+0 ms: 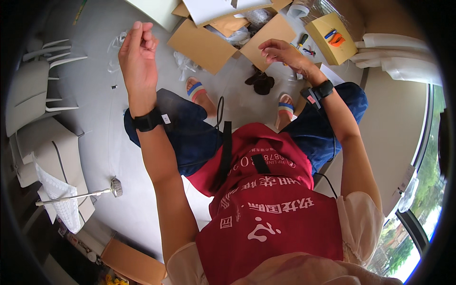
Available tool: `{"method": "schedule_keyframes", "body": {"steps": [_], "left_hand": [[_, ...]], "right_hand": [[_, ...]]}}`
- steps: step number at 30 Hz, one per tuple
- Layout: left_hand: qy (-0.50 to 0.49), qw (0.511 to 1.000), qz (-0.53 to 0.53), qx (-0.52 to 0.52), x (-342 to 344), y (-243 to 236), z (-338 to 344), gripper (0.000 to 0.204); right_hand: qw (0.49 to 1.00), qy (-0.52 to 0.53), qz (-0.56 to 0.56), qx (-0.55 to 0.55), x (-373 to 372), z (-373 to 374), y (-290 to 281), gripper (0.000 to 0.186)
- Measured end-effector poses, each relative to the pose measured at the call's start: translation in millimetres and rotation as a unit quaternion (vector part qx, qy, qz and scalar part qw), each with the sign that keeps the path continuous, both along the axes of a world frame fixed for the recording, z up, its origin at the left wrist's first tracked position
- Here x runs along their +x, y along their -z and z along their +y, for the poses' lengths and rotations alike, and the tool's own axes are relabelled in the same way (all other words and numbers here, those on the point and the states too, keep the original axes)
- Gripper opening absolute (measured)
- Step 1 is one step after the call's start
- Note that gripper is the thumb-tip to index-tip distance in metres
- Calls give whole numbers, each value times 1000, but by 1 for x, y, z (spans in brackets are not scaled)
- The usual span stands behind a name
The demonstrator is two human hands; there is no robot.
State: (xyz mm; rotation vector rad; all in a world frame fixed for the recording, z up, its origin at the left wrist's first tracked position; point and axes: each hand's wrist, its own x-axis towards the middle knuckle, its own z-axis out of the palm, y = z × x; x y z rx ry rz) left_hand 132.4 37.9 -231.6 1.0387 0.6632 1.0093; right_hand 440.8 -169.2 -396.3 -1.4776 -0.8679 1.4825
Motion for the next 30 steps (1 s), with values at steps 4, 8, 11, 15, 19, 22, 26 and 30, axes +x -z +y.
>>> {"method": "schedule_keyframes", "body": {"steps": [4, 8, 11, 15, 19, 22, 26, 30], "left_hand": [[16, 1000, 13, -4, 10, -1, -3, 23], [21, 1000, 11, -21, 17, 6, -10, 23], [36, 999, 6, -20, 21, 10, -13, 23], [52, 998, 23, -19, 29, 15, -14, 24], [62, 997, 44, -28, 37, 18, -17, 24], [69, 995, 59, -31, 47, 21, -22, 24], [82, 993, 73, -38, 56, 27, -26, 24], [99, 991, 82, -43, 67, 35, -29, 24]], "right_hand": [[1000, -29, -1, -7, -8, -1, 4, 30], [997, -71, 18, -11, -33, -9, 9, 28], [990, -135, 6, -27, -53, -20, 21, 28], [987, -154, 12, -33, -54, -34, 32, 29], [985, -165, 4, -54, -48, -42, 34, 30], [985, -168, -3, -50, -45, -48, 38, 30], [987, -156, -7, -44, -44, -44, 30, 30], [989, -145, -5, -6, -43, -41, 30, 29]]}}
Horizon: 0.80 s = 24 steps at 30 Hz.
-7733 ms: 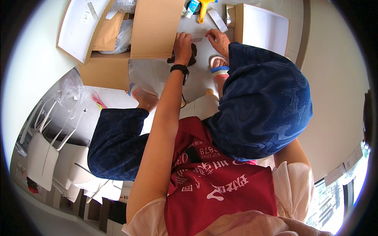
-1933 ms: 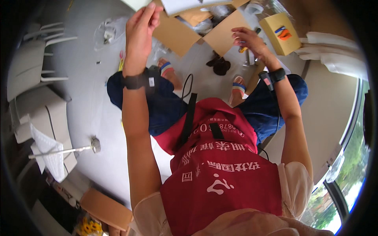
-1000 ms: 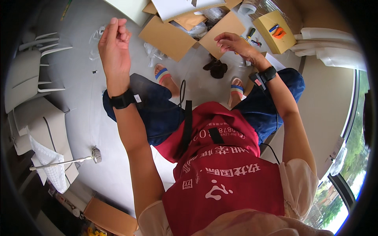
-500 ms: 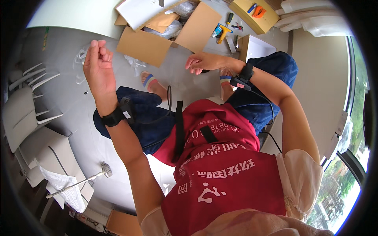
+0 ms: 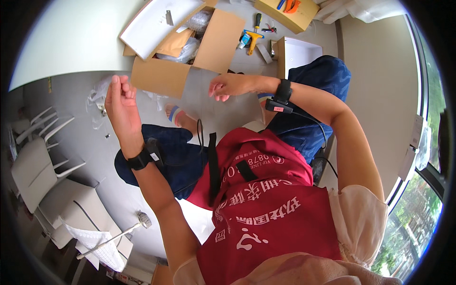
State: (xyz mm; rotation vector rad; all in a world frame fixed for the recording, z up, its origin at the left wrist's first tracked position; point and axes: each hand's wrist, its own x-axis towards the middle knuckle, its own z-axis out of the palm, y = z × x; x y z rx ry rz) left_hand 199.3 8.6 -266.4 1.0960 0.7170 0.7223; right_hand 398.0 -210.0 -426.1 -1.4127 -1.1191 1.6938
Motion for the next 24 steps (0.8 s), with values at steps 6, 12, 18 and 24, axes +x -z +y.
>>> {"method": "schedule_keyframes", "body": {"steps": [6, 12, 18, 24], "left_hand": [[20, 1000, 23, 6, 16, 1, -14, 23], [17, 999, 34, 1, 26, 8, -16, 21], [17, 1000, 22, 1, 22, 13, -16, 23], [24, 999, 27, 6, 27, 8, -18, 27]], "right_hand": [[1000, 3, -10, 19, -1, 2, -16, 27], [1000, 11, -7, 21, 3, 2, -31, 27], [999, 1, -7, 48, 3, 5, -26, 25], [998, 22, 9, 57, 4, 2, -26, 24]]}}
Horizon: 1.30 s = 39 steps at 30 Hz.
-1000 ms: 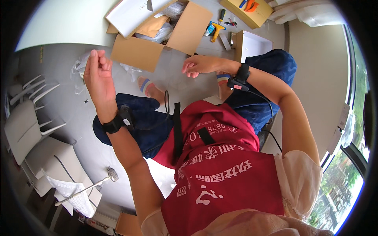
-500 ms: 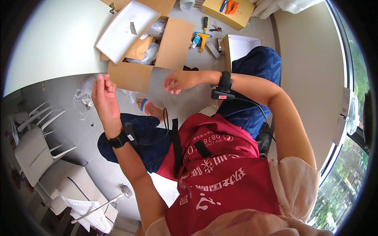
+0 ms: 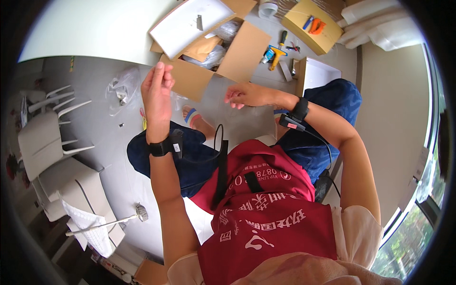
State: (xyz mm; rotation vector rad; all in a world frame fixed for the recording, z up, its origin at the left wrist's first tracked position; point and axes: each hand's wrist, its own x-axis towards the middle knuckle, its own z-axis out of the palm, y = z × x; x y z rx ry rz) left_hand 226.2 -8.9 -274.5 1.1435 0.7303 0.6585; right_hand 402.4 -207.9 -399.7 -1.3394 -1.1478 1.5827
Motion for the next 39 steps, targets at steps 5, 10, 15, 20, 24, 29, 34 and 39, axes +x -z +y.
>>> {"method": "schedule_keyframes", "body": {"steps": [5, 10, 15, 20, 24, 29, 34, 39], "left_hand": [[-16, 1000, 1, 8, -3, -8, -3, 28], [-17, 1000, -10, 4, -8, -6, 1, 28], [3, 999, -35, 4, -13, -3, 6, 26], [-28, 999, -29, 3, -16, -7, 7, 25], [-24, 999, -38, -1, -17, -10, 6, 25], [-16, 999, -46, -3, -17, -10, 7, 26], [-9, 999, -45, 9, -16, -9, 6, 27], [-16, 999, -31, 1, -14, -8, 5, 26]], "right_hand": [[1000, -15, -1, -6, -2, 7, -1, 24], [999, -16, 28, -4, 0, 9, 12, 24], [1000, 5, -5, -7, 10, 11, -4, 23], [1000, 13, 5, -13, 14, 14, -3, 22], [1000, -3, -6, -17, 11, 15, -5, 21], [1000, 3, -2, -25, 10, 13, -7, 21], [999, -16, -22, -37, 6, 10, 0, 23], [999, -20, -31, -23, 3, 11, 1, 24]]}}
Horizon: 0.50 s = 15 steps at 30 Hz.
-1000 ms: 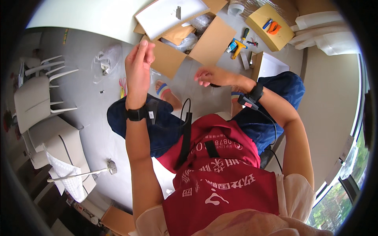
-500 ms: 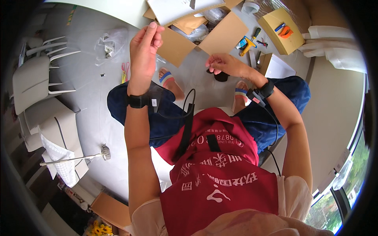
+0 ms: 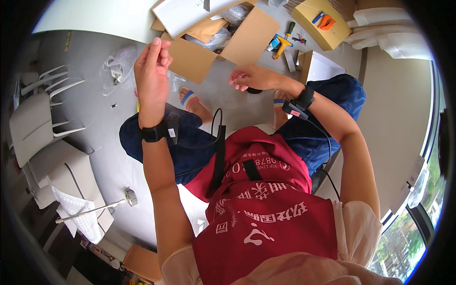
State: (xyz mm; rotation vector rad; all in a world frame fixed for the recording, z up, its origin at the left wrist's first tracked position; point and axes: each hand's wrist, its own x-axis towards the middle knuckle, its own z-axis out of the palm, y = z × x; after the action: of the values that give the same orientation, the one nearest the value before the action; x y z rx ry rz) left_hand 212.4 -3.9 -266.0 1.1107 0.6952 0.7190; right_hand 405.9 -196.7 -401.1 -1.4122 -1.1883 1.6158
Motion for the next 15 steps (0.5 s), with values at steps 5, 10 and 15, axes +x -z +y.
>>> {"method": "schedule_keyframes", "body": {"steps": [5, 10, 15], "left_hand": [[-7, 1000, 3, -3, 3, 2, 0, 26], [4, 1000, 4, -5, 6, 0, -3, 26], [14, 1000, 4, 4, 4, 1, -4, 27]], "right_hand": [[1000, -9, 2, 13, 1, 2, 1, 23], [1000, 5, 13, 12, 0, 1, 3, 23], [1000, -4, 5, 15, -1, 2, -5, 23]]}}
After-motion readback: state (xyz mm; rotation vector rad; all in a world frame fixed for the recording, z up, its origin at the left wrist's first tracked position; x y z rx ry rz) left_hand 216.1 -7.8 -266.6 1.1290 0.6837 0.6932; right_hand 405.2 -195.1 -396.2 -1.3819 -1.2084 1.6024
